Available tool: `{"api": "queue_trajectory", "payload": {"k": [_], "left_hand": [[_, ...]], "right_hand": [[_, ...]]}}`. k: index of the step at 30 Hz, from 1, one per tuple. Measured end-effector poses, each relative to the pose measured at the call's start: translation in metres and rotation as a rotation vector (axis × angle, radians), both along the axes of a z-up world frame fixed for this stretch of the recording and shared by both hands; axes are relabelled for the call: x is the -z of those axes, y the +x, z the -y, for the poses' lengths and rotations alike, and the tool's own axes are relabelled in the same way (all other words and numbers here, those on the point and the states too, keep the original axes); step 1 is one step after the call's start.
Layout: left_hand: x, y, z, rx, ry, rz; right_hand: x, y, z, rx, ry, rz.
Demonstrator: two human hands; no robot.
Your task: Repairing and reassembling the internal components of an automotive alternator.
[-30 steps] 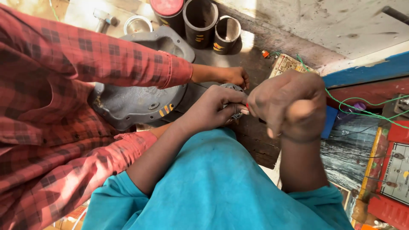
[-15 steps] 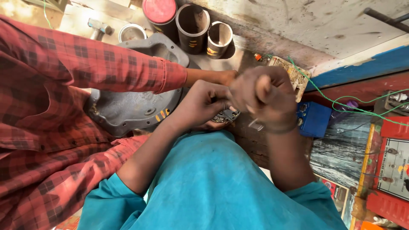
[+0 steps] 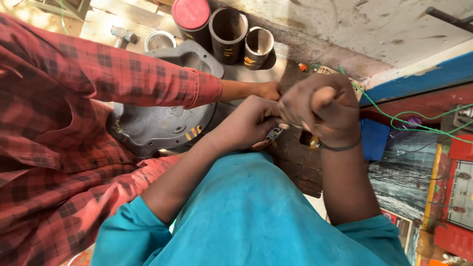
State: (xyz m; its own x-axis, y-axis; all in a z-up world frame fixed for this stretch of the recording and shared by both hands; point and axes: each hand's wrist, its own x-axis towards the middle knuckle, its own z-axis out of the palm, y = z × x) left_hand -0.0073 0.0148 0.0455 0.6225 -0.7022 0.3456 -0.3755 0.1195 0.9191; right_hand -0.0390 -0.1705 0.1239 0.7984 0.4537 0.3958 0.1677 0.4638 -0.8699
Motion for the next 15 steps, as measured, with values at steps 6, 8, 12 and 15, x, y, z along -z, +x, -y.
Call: {"api": "queue_trajectory", "payload": {"k": [6,8,12,15], "left_hand": [[-0.004,-0.011,-0.005,-0.133,0.048,-0.061],[0.0,-0.012,-0.009,-0.169,0.014,-0.027],[0.002,-0.017,-0.012,-0.27,0.046,0.002],[-0.013,-0.023,-0.008,-0.31,0.081,0.01]], "right_hand": [[-0.031,-0.03,-0.059,0.551,-0.291,0.087],[-0.023,-0.036,-0.067,0.611,-0.363,0.161],[0.004,-0.058,-0.06,0.904,-0.775,0.331],[0.0,-0.058,-0.05,0.991,-0.849,0.339]]}}
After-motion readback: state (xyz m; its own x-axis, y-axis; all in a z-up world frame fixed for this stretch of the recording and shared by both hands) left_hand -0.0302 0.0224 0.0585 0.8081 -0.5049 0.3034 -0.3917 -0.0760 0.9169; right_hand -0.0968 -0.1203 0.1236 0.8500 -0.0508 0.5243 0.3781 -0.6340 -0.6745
